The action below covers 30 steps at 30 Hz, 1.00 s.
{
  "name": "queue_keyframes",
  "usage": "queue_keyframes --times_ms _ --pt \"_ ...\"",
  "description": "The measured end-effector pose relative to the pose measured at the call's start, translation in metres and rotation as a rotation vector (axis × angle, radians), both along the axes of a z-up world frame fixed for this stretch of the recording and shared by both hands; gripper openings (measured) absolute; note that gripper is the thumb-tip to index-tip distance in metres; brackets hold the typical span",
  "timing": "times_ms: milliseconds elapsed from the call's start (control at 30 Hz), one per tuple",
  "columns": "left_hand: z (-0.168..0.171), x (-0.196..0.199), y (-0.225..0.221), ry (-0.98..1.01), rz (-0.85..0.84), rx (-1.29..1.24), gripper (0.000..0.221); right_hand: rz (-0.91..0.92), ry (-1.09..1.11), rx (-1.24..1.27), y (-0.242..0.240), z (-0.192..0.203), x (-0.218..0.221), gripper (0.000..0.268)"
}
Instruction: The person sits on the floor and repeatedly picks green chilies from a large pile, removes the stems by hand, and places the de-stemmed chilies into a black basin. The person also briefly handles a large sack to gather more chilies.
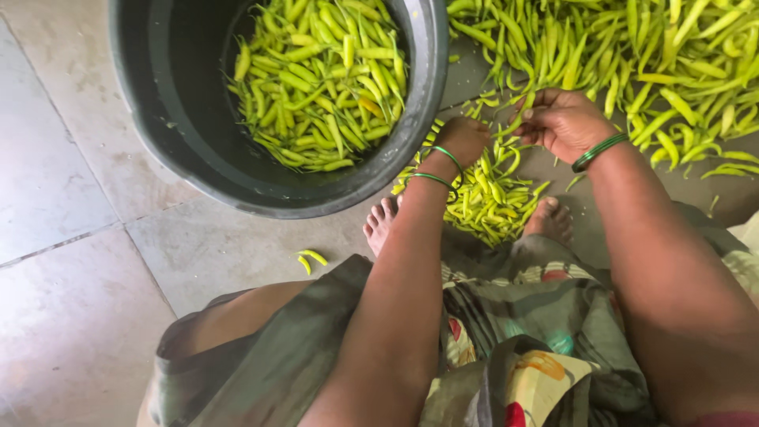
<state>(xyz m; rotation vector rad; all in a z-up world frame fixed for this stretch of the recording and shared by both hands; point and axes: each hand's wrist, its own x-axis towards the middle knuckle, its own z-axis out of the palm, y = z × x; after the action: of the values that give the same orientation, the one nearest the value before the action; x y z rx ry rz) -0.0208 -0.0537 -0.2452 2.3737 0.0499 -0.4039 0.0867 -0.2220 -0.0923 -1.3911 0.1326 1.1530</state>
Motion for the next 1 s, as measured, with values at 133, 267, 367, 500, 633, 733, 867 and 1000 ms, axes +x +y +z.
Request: queue_keyframes --times_ms 133,267,367,500,633,733,867,1000 --pt "0.052 -0.011 0.008 0.247 0.325 -0.513 0.021 0.016 -0.049 0.047 0.016 0.02 -0.006 0.014" --pt "0.112 -0.009 0.017 0.207 0.517 -0.441 0.025 0.062 -0.159 0.017 0.027 0.027 -0.003 0.014" --pt "0.136 -0.012 0.024 0.031 0.582 -0.64 0.028 0.037 -0.192 0.022 0.033 0.028 -0.002 0.012" --pt "0.138 -0.01 0.021 0.008 0.609 -0.582 0.033 0.031 -0.291 0.011 0.037 0.036 -0.005 0.011" --pt "0.123 0.002 0.017 0.05 0.702 -0.528 0.033 0.14 -0.626 -0.007 0.063 0.062 -0.011 0.01" --pt "0.101 0.007 0.017 0.105 0.724 -0.342 0.032 0.159 -0.825 0.002 0.087 0.1 -0.019 0.011" --pt "0.068 -0.015 0.016 0.128 0.643 -0.08 0.04 0.211 -0.765 0.197 0.105 0.154 -0.022 0.03" --pt "0.061 -0.028 0.019 0.364 0.295 0.089 0.039 0.303 -0.725 0.061 0.082 0.165 0.02 0.019"
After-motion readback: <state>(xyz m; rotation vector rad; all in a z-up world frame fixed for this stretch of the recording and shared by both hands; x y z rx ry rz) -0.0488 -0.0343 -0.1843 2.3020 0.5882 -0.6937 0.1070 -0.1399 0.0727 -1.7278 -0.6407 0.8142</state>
